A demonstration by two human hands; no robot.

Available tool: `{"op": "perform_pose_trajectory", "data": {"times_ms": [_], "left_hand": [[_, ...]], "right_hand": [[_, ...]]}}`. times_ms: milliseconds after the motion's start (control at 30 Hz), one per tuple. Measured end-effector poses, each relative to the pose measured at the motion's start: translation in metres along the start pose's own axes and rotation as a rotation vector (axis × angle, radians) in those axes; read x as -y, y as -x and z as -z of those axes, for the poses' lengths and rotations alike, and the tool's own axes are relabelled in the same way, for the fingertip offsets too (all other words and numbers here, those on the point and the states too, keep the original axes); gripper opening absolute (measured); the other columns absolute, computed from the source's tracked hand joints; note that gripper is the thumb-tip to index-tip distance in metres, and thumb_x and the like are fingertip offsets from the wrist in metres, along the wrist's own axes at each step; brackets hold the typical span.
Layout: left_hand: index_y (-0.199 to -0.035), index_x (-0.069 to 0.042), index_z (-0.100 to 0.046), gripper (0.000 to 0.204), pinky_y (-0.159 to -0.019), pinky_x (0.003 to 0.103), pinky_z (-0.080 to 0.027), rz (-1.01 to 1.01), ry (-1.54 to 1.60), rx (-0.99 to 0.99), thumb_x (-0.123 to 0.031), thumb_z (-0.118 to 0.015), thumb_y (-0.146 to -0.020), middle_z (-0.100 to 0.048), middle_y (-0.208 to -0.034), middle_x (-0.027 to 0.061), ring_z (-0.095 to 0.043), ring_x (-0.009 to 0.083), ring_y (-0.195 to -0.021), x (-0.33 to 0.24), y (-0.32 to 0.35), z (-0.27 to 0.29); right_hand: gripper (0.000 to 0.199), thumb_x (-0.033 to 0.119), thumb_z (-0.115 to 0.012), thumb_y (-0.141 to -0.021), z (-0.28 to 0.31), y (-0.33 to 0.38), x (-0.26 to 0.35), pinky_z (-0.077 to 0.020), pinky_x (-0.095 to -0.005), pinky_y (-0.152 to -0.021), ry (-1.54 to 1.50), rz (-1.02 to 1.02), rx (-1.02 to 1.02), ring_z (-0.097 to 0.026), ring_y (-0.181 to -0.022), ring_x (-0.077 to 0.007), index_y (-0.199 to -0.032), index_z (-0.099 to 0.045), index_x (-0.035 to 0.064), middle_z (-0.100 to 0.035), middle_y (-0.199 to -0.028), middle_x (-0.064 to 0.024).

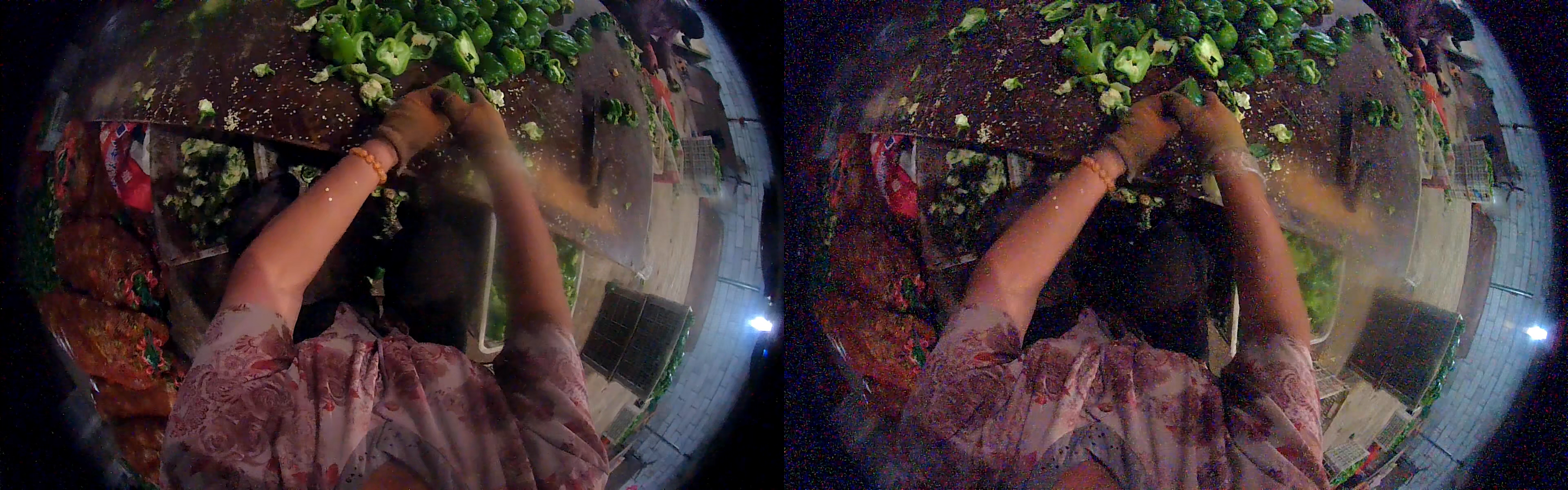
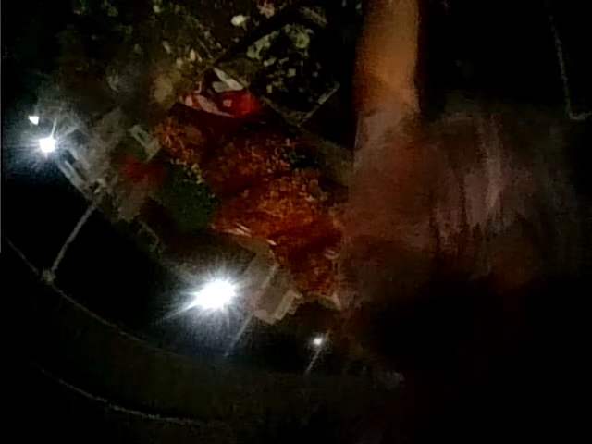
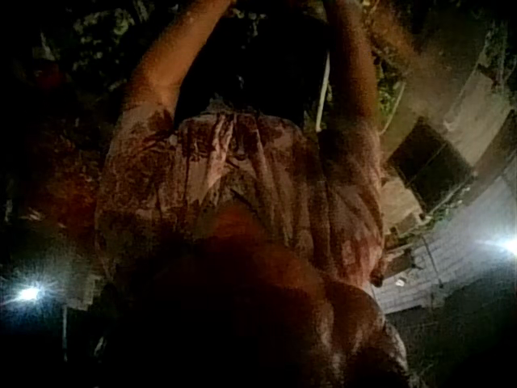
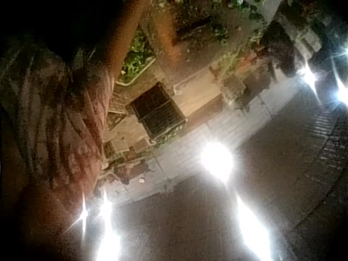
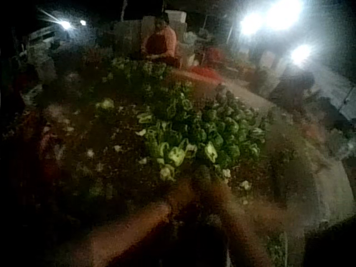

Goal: The person sits on the floor and uses a knife to chop green bell peppers on a wooden board. The chopped pieces are placed into a white plastic container.

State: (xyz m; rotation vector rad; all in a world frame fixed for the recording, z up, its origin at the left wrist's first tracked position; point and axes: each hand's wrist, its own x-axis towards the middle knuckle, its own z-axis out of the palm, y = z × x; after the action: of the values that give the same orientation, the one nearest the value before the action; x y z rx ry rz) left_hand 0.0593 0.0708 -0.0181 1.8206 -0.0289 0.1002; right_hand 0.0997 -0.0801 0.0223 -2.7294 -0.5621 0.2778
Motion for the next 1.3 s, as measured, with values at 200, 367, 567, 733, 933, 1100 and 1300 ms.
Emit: {"op": "perform_pose_trajectory", "data": {"times_ms": [200,367,567,733,933,1100,1300], "left_hand": [[-0.116,-0.004,-0.066,0.038,-0.091,0.037,-0.052,-0.036,0.072,-0.021,-0.017,-0.07,-0.081,-0.071,-0.109,0.0146,-0.067,0.0287,-0.1,-0.001,-0.005,-0.008],[-0.119,-0.002,-0.063,0.044,-0.09,0.041,-0.052,-0.045,-0.288,-0.012,-0.026,-0.071,-0.083,-0.068,-0.111,0.0206,-0.064,0.0387,-0.102,-0.012,0.012,0.001],[-0.114,-0.002,-0.062,0.041,-0.088,0.044,-0.051,-0.011,-0.215,-0.063,-0.03,-0.07,-0.084,-0.067,-0.108,0.0225,-0.063,0.0415,-0.102,-0.02,0.009,-0.003],[-0.108,-0.004,-0.062,0.036,-0.083,0.047,-0.051,-0.022,-0.12,-0.114,-0.032,-0.069,-0.086,-0.067,-0.1,0.0227,-0.062,0.0433,-0.098,0.003,0.006,0.0],[-0.111,0.0,-0.064,0.045,-0.09,0.046,-0.05,0.125,-0.372,0.12,-0.036,-0.066,-0.084,-0.068,-0.108,0.0234,-0.062,0.0421,-0.104,-0.022,-0.001,0.013],[-0.107,-0.001,-0.066,0.044,-0.09,0.046,-0.051,0.113,-0.416,0.24,-0.036,-0.065,-0.081,-0.069,-0.105,0.0216,-0.064,0.0406,-0.104,-0.019,-0.019,0.028],[-0.109,-0.005,-0.067,0.041,-0.086,0.044,-0.052,0.041,0.066,0.167,-0.032,-0.071,-0.079,-0.071,-0.103,0.0187,-0.066,0.0367,-0.099,0.019,-0.012,0.004]], "right_hand": [[0.04,0.029,-0.048,-0.099,-0.057,-0.042,-0.066,-0.0522,-0.0456,-0.087,-0.522,0.09,0.026,-0.065,-0.103,-0.041,-0.133,-0.052,0.0083,-0.066,-0.113,-0.0245],[0.033,0.03,-0.048,-0.101,-0.046,-0.032,-0.037,-0.0518,-0.0397,-0.081,-1.395,-0.309,0.227,-0.062,-0.091,-0.0276,-0.124,-0.059,0.0092,-0.066,-0.106,-0.0127],[0.029,0.026,-0.054,-0.098,-0.027,-0.029,-0.028,-0.0516,-0.0354,-0.072,-1.352,-0.242,0.147,-0.06,-0.081,-0.0198,-0.119,-0.063,0.009,-0.066,-0.097,-0.0057],[0.025,0.025,-0.06,-0.095,-0.028,-0.03,-0.013,-0.0524,-0.0352,-0.069,-1.475,-0.416,0.18,-0.061,-0.075,-0.0192,-0.113,-0.066,0.0087,-0.066,-0.089,-0.0047],[0.028,0.026,-0.065,-0.09,-0.009,-0.041,-0.035,-0.0556,-0.0407,-0.075,-0.211,0.359,0.141,-0.069,-0.087,-0.0275,-0.11,-0.065,0.0075,-0.071,-0.1,-0.0118],[0.044,0.034,-0.068,-0.09,0.017,-0.054,-0.001,-0.0566,-0.0356,-0.07,0.194,0.217,0.474,-0.067,-0.085,-0.0162,-0.126,-0.06,0.0107,-0.07,-0.1,-0.0078],[0.031,0.01,-0.063,-0.086,-0.039,-0.059,-0.059,-0.0547,-0.0395,-0.085,-0.269,0.384,0.205,-0.068,-0.099,-0.0322,-0.116,-0.06,0.0068,-0.069,-0.111,-0.0163]]}}
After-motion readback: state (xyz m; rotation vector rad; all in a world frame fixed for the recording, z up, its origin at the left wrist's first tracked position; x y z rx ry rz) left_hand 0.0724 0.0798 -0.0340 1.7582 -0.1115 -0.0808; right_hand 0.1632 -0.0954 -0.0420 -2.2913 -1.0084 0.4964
